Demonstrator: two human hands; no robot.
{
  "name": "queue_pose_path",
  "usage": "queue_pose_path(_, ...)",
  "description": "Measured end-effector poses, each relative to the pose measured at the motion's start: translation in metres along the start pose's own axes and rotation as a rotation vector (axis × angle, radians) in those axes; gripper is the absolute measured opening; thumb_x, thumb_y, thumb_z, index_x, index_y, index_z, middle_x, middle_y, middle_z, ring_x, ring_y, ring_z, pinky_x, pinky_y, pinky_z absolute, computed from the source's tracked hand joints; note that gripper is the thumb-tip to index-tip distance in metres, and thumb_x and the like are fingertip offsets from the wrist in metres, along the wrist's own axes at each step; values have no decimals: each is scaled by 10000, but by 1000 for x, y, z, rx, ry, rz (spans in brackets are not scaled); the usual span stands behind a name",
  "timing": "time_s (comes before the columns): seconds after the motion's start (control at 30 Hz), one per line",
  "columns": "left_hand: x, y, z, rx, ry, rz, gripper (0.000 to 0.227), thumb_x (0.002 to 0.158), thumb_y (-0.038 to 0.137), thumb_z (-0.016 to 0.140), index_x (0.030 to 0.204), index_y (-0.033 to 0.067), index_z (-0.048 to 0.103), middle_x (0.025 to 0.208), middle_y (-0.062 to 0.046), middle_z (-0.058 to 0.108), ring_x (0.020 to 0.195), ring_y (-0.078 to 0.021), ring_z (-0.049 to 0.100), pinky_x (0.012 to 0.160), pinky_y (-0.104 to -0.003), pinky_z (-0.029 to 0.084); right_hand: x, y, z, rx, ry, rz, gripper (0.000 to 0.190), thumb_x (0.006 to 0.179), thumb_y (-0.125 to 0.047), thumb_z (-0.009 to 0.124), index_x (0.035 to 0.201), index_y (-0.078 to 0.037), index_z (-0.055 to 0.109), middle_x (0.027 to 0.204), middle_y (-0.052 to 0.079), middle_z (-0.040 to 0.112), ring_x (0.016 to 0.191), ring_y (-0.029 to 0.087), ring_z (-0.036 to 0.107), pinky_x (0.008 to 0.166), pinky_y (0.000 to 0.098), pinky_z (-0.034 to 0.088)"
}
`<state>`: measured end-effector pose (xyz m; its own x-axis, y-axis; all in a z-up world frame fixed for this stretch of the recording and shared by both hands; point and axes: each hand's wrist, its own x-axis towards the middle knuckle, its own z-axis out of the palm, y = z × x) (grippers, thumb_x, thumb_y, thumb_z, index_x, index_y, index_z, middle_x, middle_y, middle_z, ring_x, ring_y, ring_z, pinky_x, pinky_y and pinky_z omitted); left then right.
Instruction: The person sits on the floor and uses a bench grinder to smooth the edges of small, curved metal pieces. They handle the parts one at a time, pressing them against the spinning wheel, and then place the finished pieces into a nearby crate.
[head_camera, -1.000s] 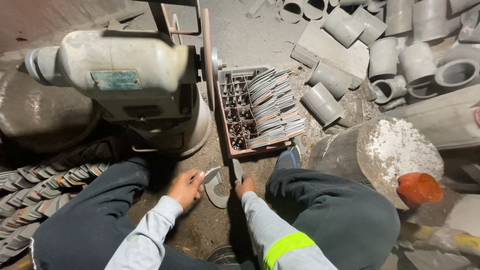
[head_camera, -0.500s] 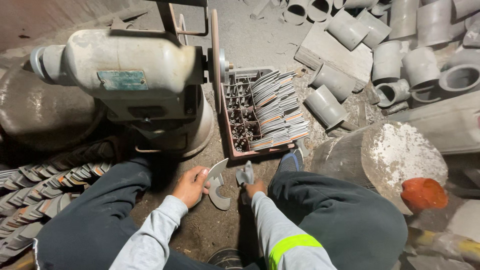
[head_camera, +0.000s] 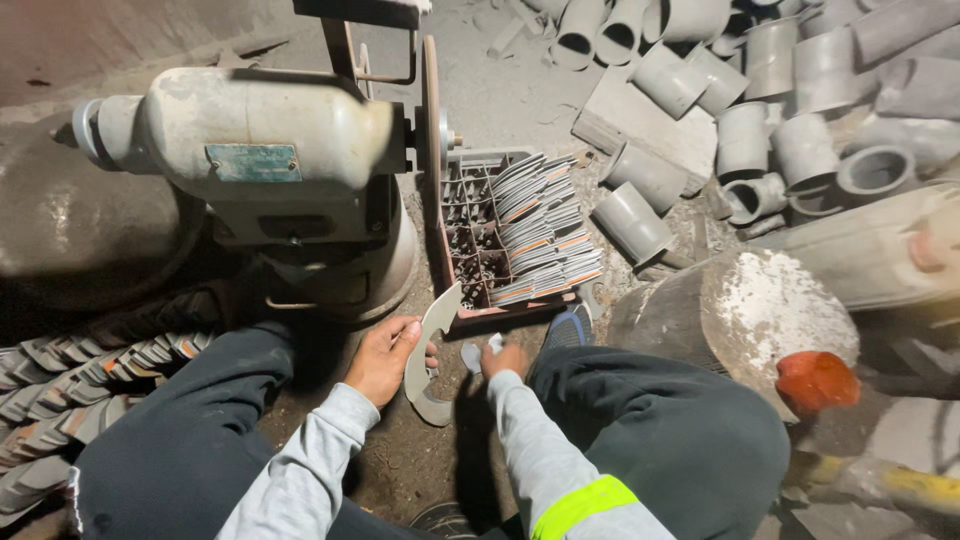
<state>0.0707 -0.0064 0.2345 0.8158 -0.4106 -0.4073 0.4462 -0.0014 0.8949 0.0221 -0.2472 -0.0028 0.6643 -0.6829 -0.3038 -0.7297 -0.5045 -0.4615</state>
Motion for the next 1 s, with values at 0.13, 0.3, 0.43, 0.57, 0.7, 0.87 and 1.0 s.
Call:
queue_pose_path(0.13,4,2,12,-1,7,178,322,977,199,628,1212,-21,634,901,-106,731,783,-164,710,708,-307,604,33,-52,-43,206,-199,-193,422,834,-441,725,1027,-69,772,960,189,759,911,357,756,847,408,572)
queue_pose_path(0.3,-3,-2,24,442,120,179,342,840,244,814,1066,22,687,803,-75,754,725,-151,671,674,-296,553,44,-106,-124,204,-324,-326,383,902,-386,644,1009,-41,773,866,214,780,852,377,773,815,421,585)
queue_pose_path(0.43,2,-17,34,444,159,29,299,840,283,840,947,32,718,789,-66,749,688,-151,676,623,-301,555,19,-126,-168,-144,-344,-647,343,856,-302,674,1048,-36,774,971,232,754,945,387,720,889,437,554)
queue_pose_path(0.57,18,-35,47,209,144,-161,285,843,274,803,932,36,676,810,-59,744,645,-158,663,522,-318,568,-36,-115,-209,-185,-682,-779,432,817,-272,691,1147,6,683,1059,252,732,1006,387,717,909,430,567)
queue_pose_path(0.7,33,-47,74,92,109,-188,275,840,276,795,923,57,652,832,-62,731,677,-152,669,498,-325,582,-98,-108,-226,-12,-557,-609,570,803,-290,778,1214,35,552,1051,300,672,1015,440,668,883,456,541)
queue_pose_path(0.87,27,-12,84,559,126,146,321,844,364,822,907,62,732,883,-79,786,818,-191,770,713,-341,600,-92,-125,-263,-143,-372,-543,254,849,-173,663,1072,-54,682,1006,218,744,980,385,717,868,423,563)
queue_pose_path(1.0,12,42,45,1074,70,410,427,904,412,765,1107,52,657,1085,-130,714,1018,-298,685,861,-422,554,-62,-162,-306,-202,-357,-992,148,814,-75,695,960,-57,706,905,158,692,882,363,686,761,448,551)
